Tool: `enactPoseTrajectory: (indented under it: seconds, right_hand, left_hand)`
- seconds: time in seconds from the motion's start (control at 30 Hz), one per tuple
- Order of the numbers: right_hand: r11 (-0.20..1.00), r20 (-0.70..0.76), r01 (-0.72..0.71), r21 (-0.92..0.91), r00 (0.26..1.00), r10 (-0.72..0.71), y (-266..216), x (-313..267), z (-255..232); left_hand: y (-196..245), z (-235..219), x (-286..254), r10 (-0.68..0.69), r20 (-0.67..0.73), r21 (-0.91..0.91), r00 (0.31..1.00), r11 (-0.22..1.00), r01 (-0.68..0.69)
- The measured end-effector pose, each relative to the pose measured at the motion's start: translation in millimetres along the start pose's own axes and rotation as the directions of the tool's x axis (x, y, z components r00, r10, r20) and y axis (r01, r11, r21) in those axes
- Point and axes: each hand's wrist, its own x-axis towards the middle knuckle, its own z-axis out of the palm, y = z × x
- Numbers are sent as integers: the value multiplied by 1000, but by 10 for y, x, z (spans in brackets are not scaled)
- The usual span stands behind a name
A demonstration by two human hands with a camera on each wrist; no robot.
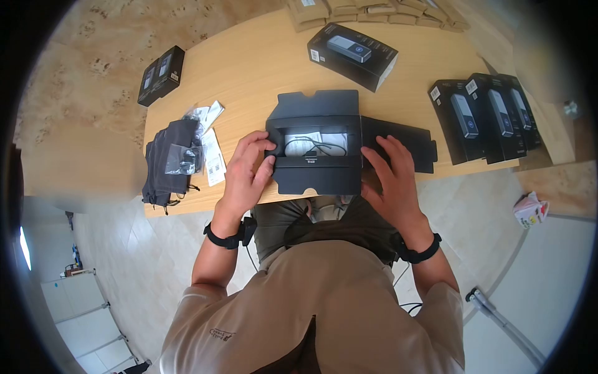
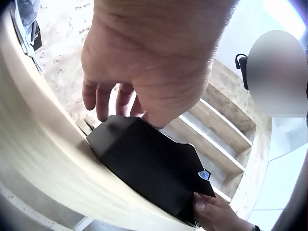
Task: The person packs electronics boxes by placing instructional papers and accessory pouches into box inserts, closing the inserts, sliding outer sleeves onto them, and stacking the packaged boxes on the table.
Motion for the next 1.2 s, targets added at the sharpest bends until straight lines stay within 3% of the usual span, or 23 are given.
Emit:
enactPoseTrajectory:
  seconds: [0.13,0.27,0.33,0.37,0.43,0.47,0.53,0.57,0.63,0.73,0.77,0.83,0.87,0.93,0.97,1.0,1.07,1.1,1.13,1.2]
  right_hand:
    - [1000,3,4,-11,1000,-4,3,-35,-25]
    - [997,-35,26,-76,999,-28,104,-12,78]
    - [998,-33,-51,-33,998,50,62,8,130]
    - [1000,-21,-25,-14,999,25,35,36,174]
    - [964,-10,115,-238,993,-120,9,53,170]
    - [965,-5,113,-238,993,-118,7,59,144]
    - [965,45,47,-258,998,-37,-31,80,111]
    - [965,46,39,-261,999,-27,-48,86,109]
    - [962,8,-8,-272,1000,11,-62,99,113]
    - [964,-46,-32,-265,999,21,-15,78,123]
    - [966,-45,-28,-259,999,17,8,73,111]
    - [976,-4,-77,-205,997,78,-35,90,58]
    - [976,1,-65,-206,998,67,-59,97,44]
    - [981,-33,-127,-144,992,123,-85,88,-4]
    - [982,-30,-114,-152,993,111,-79,75,-68]
    - [987,-96,-103,-127,991,91,-68,54,-151]
    - [991,-154,-76,-114,986,58,-89,18,-306]
    - [991,-198,-80,-105,978,59,-101,18,-366]
    - [993,-243,-79,-90,968,55,-120,33,-414]
    - [997,-258,-18,-74,966,-1,-178,64,-463]
  left_hand:
    - [-28,94,-11,0,-39,-16,999,1000,0]
    - [-122,49,-8,152,-36,23,988,988,-151]
    - [-55,-60,17,101,19,-29,995,995,-101]
    - [-68,-155,0,82,-3,-10,997,997,-82]
    - [-110,-272,61,152,-70,-4,986,988,-153]
    - [-215,-386,52,141,-108,74,984,988,-133]
    - [-447,-777,-12,58,-213,282,975,959,5]
    - [-688,-959,-87,101,-330,408,938,912,45]
    - [-951,-1343,-236,60,-448,612,892,748,257]
    - [-1186,-1593,-469,-223,-517,614,826,576,540]
    - [-1228,-1563,-497,-223,-521,616,824,570,544]
    - [-1269,-1551,-566,-179,-411,564,894,721,403]
    - [-1264,-1541,-586,-183,-421,558,888,720,413]
    - [-1202,-1473,-544,-129,-500,435,857,818,377]
    - [-1028,-1436,-488,-194,-564,301,803,857,419]
    - [-941,-1432,-435,-198,-573,289,795,859,422]
    - [-876,-1416,-363,-247,-609,0,754,950,312]
    - [-930,-1364,-317,-285,-591,-218,754,957,191]
    - [-916,-1327,-261,-288,-607,-225,741,956,187]
    - [-836,-1302,-180,-443,-474,-475,761,856,203]
